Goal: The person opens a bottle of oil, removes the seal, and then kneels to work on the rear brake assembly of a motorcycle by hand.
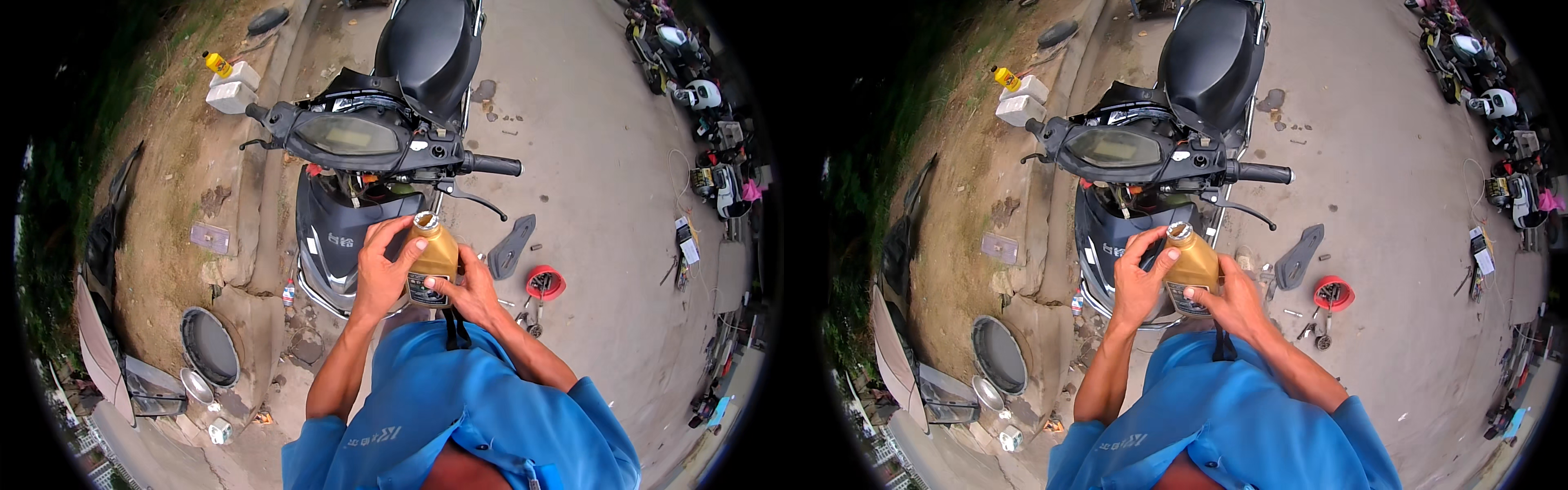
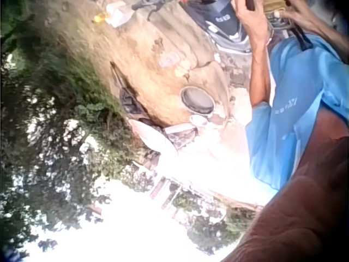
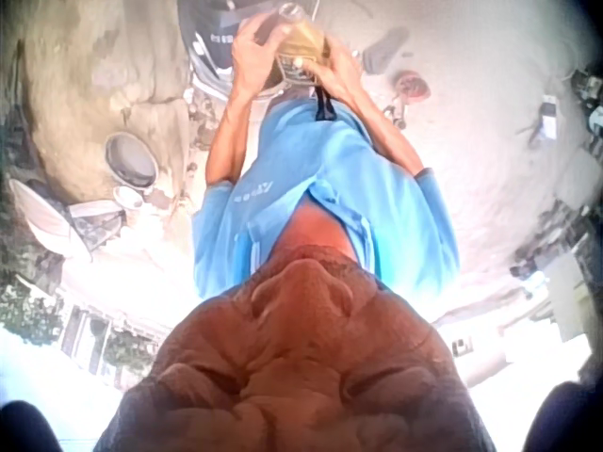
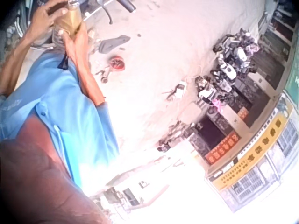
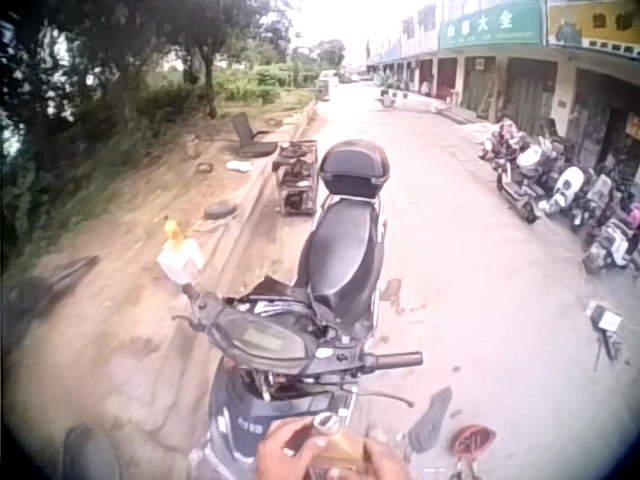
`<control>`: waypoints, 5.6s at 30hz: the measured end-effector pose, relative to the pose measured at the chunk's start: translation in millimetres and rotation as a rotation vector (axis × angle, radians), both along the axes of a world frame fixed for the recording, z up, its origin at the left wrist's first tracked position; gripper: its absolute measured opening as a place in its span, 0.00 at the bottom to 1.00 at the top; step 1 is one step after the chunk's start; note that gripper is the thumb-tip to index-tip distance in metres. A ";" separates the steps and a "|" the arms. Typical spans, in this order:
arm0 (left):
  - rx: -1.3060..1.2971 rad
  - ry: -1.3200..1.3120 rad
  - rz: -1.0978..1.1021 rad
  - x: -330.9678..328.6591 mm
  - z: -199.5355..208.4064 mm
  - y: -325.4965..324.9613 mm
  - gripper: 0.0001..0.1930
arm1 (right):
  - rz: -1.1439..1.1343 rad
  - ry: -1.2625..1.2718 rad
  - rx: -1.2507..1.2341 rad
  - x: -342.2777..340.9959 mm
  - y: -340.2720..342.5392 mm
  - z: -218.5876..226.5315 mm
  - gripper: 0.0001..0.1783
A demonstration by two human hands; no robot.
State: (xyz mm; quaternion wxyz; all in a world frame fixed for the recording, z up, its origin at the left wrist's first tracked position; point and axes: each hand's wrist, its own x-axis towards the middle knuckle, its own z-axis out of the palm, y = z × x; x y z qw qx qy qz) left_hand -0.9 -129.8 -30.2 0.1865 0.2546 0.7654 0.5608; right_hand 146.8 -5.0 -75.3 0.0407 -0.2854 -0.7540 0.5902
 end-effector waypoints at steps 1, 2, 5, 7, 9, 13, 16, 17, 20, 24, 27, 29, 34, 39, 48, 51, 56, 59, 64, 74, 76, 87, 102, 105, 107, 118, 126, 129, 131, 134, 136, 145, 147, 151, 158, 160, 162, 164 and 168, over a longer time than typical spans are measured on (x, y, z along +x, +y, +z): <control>-0.015 -0.003 0.010 -1.9 -2.1 2.9 0.23 | 0.007 -0.002 -0.047 -6.2 3.1 -0.1 0.40; -0.022 -0.015 0.039 -3.1 -3.9 6.3 0.23 | 0.027 0.017 -0.077 -11.2 8.3 2.3 0.40; -0.066 -0.010 0.083 -10.7 -12.9 13.6 0.24 | 0.109 -0.085 -0.110 -26.8 25.8 13.9 0.41; -0.127 -0.098 0.101 -17.0 -13.1 19.6 0.24 | 0.121 -0.060 -0.134 -34.0 31.1 6.1 0.42; -0.155 -0.113 0.098 -22.8 -14.1 27.1 0.23 | 0.156 -0.076 -0.155 -39.5 37.8 4.7 0.41; -0.207 -0.121 0.097 -29.6 -19.2 36.1 0.22 | 0.167 -0.046 -0.267 -45.5 44.0 -8.6 0.40; -0.225 -0.176 0.133 -31.2 -19.7 38.6 0.22 | 0.221 -0.078 -0.300 -53.2 50.2 -3.2 0.38; -0.233 -0.196 0.150 -31.9 -20.0 38.7 0.22 | 0.250 -0.089 -0.304 -56.1 53.1 1.9 0.38; -0.253 -0.224 0.178 -34.3 -19.4 41.4 0.22 | 0.288 -0.096 -0.317 -60.6 57.5 3.8 0.37; -0.279 -0.205 0.184 -37.5 -16.1 41.8 0.22 | 0.314 -0.108 -0.396 -63.2 55.9 -1.8 0.39; -0.304 -0.204 0.164 -38.8 -16.2 46.6 0.22 | 0.300 -0.125 -0.406 -62.1 56.3 -8.4 0.38; -0.318 -0.196 0.155 -39.7 -13.6 48.4 0.22 | 0.307 -0.144 -0.412 -63.8 58.0 -3.7 0.38; -0.273 -0.248 0.190 -38.2 -17.3 46.4 0.21 | 0.271 -0.077 -0.422 -62.3 53.2 -6.6 0.36; -0.288 -0.255 0.184 -39.7 -20.7 43.8 0.21 | 0.274 -0.059 -0.444 -61.6 52.4 -8.6 0.37; -0.286 -0.319 0.192 -41.0 -15.1 46.3 0.20 | 0.326 -0.143 -0.521 -64.9 59.1 2.5 0.36; -0.294 -0.319 0.197 -41.2 -14.3 45.8 0.21 | 0.350 -0.166 -0.521 -66.6 62.0 8.0 0.36; -0.318 -0.292 0.174 -42.3 -13.3 44.2 0.21 | 0.335 -0.132 -0.545 -64.2 59.0 3.7 0.36; -0.304 -0.333 0.180 -43.9 -14.1 44.7 0.22 | 0.337 -0.137 -0.557 -64.9 60.6 5.1 0.36; -0.313 -0.343 0.169 -45.1 -13.6 44.2 0.22 | 0.343 -0.133 -0.553 -63.6 57.0 0.0 0.35; -0.339 -0.353 0.171 -45.2 -8.1 47.0 0.22 | 0.313 -0.097 -0.593 -64.6 59.1 3.8 0.35; -0.350 -0.348 0.172 -45.7 -8.7 46.0 0.22 | 0.344 -0.137 -0.604 -64.9 60.1 4.8 0.33; -0.358 -0.375 0.181 -46.9 -8.6 46.9 0.22 | 0.340 -0.141 -0.649 -64.1 59.6 2.9 0.33; -0.357 -0.396 0.194 -46.6 -5.1 49.3 0.22 | 0.347 -0.165 -0.643 -65.0 61.0 4.0 0.33; -0.356 -0.406 0.195 -47.6 -7.9 46.9 0.23 | 0.350 -0.170 -0.638 -65.9 62.2 6.6 0.33; -0.356 -0.411 0.194 -48.0 -8.6 46.4 0.23 | 0.346 -0.162 -0.641 -65.1 61.2 4.6 0.33; -0.369 -0.401 0.203 -47.7 -4.3 49.2 0.22 | 0.296 -0.090 -0.660 -64.5 62.1 8.8 0.35; -0.359 -0.405 0.196 -47.9 -3.1 50.1 0.21 | 0.340 -0.148 -0.647 -65.1 64.0 8.7 0.34; -0.357 -0.403 0.196 -47.8 -4.4 48.3 0.22 | 0.346 -0.149 -0.625 -65.1 63.5 8.0 0.34; -0.354 -0.401 0.194 -48.0 -5.4 48.1 0.22 | 0.339 -0.148 -0.611 -63.8 61.8 3.3 0.34; -0.336 -0.410 0.183 -47.8 -7.5 45.5 0.22 | 0.344 -0.154 -0.536 -64.0 63.2 6.3 0.35; -0.301 -0.417 0.184 -47.4 -14.5 40.5 0.22 | 0.352 -0.160 -0.472 -64.0 63.7 7.4 0.35; -0.157 -0.345 0.129 -29.2 -1.7 30.2 0.22 | 0.311 -0.027 -0.135 -53.9 62.3 6.9 0.37; -0.107 -0.309 0.137 -19.4 1.6 24.4 0.21 | 0.320 0.034 -0.020 -50.6 62.7 9.8 0.37; 0.042 -0.149 0.120 -2.4 5.1 16.1 0.20 | 0.384 0.063 0.032 -43.2 65.8 17.3 0.35; -0.016 -0.032 0.137 30.6 6.8 -14.1 0.19 | 0.210 0.166 0.078 0.8 65.2 2.6 0.38; 0.010 -0.038 0.158 41.0 1.2 -28.5 0.18 | 0.173 0.189 0.038 13.7 66.3 6.7 0.38; 0.054 -0.089 0.212 51.6 -5.0 -45.3 0.18 | 0.085 0.199 -0.086 27.7 67.7 11.8 0.37; 0.120 -0.181 0.286 61.7 -11.9 -62.6 0.17 | 0.024 0.231 -0.097 38.6 65.0 18.2 0.37; 0.299 -0.389 0.413 78.0 -10.1 -90.3 0.14 | -0.130 0.327 -0.087 55.6 64.3 30.5 0.38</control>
